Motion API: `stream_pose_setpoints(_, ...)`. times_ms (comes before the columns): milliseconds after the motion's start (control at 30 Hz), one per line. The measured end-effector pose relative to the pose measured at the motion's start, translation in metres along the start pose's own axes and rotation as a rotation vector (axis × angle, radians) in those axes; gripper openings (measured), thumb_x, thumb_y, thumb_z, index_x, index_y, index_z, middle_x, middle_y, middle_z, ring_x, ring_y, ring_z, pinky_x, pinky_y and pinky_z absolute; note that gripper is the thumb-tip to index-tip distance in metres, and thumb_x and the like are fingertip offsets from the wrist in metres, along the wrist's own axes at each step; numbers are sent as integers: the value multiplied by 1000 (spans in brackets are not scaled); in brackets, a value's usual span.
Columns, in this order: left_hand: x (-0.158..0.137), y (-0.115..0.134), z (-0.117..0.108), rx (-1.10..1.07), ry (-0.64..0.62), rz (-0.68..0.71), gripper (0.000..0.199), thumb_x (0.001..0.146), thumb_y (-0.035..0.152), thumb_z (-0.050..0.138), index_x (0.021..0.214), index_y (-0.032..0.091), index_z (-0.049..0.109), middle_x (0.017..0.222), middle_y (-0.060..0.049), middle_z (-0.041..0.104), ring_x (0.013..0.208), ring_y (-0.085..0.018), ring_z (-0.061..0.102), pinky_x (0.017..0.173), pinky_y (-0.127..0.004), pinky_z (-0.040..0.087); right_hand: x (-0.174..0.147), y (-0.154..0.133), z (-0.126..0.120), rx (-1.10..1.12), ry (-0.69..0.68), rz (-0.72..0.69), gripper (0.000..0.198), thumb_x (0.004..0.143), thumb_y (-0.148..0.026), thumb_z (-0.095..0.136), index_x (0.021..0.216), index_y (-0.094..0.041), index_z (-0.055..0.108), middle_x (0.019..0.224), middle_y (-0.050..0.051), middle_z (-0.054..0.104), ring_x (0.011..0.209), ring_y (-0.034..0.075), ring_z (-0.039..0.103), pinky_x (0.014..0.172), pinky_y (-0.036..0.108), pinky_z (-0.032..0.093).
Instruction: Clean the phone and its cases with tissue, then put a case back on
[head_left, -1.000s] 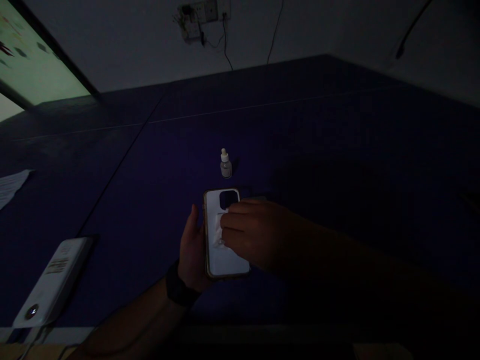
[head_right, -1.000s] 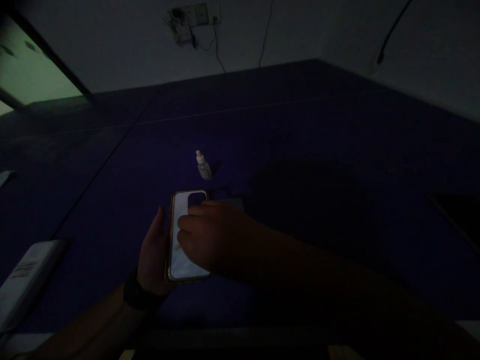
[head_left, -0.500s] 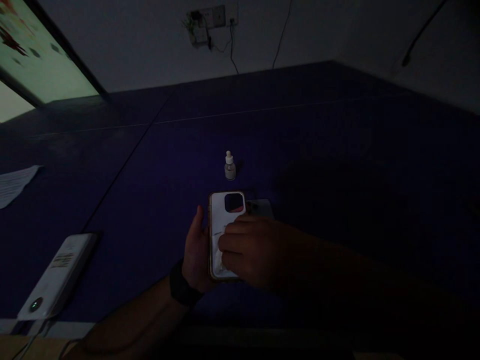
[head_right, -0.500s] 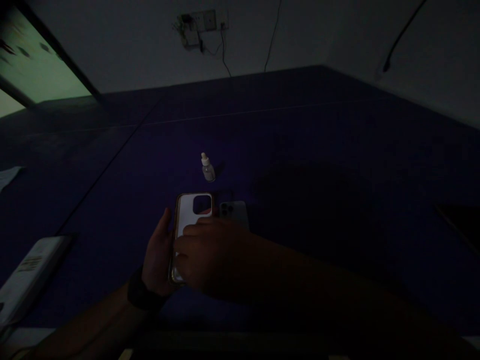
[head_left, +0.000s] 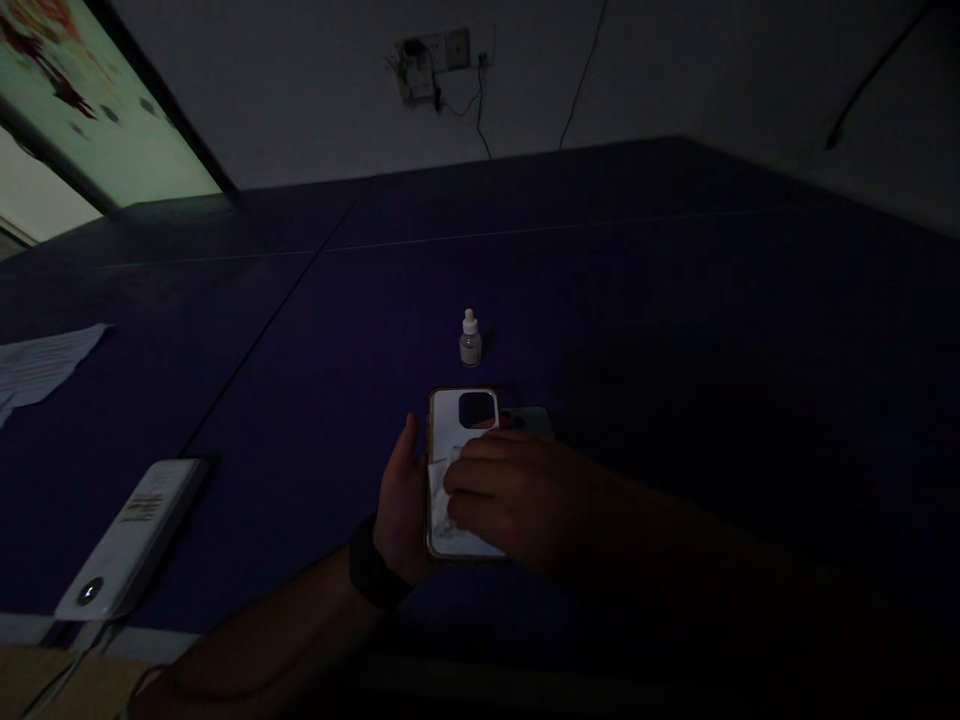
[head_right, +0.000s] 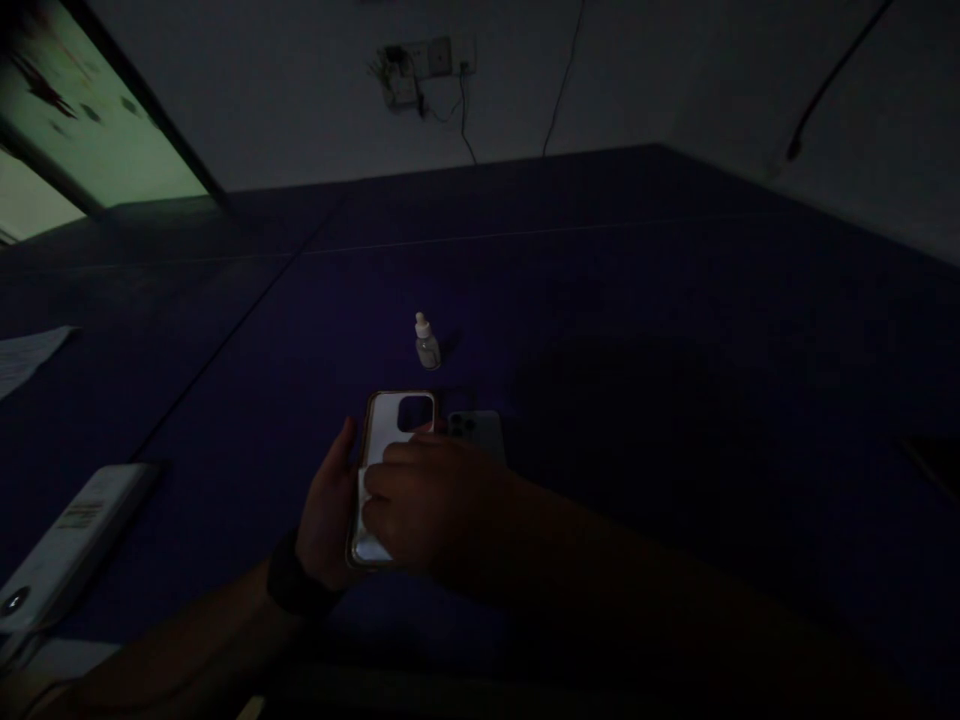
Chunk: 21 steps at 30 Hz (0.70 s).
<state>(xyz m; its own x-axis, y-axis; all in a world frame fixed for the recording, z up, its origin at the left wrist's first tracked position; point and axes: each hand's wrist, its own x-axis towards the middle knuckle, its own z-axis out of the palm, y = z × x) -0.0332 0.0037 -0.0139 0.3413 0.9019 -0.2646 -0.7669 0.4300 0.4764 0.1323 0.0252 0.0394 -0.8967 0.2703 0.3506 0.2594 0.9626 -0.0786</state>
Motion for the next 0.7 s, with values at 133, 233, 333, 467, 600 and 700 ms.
stream_pose_setpoints(133, 1, -2, -2, -2, 11, 7, 38, 98, 38, 63, 130, 17, 60, 130, -11, 62, 110, -25, 65, 93, -46, 57, -3, -1, 2, -65, 30, 10, 24, 96, -15, 61, 72, -18, 63, 73, 0, 61, 70, 17, 53, 67, 34, 38)
stream_pose_setpoints(233, 1, -4, -4, -8, 12, 2, 39, 98, 38, 63, 130, 17, 60, 130, -11, 62, 110, -25, 65, 92, -46, 57, -3, -8, 5, -2, 53, -4, 25, 96, -17, 61, 72, -19, 63, 74, -1, 61, 71, 16, 52, 67, 33, 38)
stream_pose_setpoints(333, 2, -5, -6, -16, 10, -2, 38, 98, 38, 63, 130, 17, 60, 130, -11, 62, 110, -24, 65, 93, -46, 57, -3, -8, 5, -31, 59, 36, 22, 97, -15, 58, 77, -17, 65, 80, 2, 65, 76, 18, 54, 70, 34, 40)
stream_pose_setpoints(467, 3, -5, -8, -19, 9, -8, 38, 98, 38, 63, 130, 17, 59, 130, -11, 62, 110, -24, 65, 93, -46, 57, -3, -3, 0, -114, 35, 42, 27, 97, -10, 52, 73, -17, 63, 75, 3, 62, 72, 18, 53, 69, 35, 40)
stream_pose_setpoints(600, 0, -7, -9, -16, 10, -15, 37, 98, 38, 63, 129, 17, 61, 129, -10, 62, 109, -24, 65, 92, -44, 58, -1, -7, 5, -21, 55, 11, 24, 96, -13, 57, 73, -17, 64, 76, 1, 64, 73, 17, 56, 69, 34, 41)
stream_pose_setpoints(700, 3, -7, -9, -14, 6, -16, 37, 98, 38, 62, 129, 18, 60, 130, -11, 62, 109, -24, 65, 92, -45, 57, 0, -6, 8, -34, 91, 39, 23, 98, -15, 55, 78, -16, 66, 82, 3, 67, 77, 18, 59, 70, 33, 43)
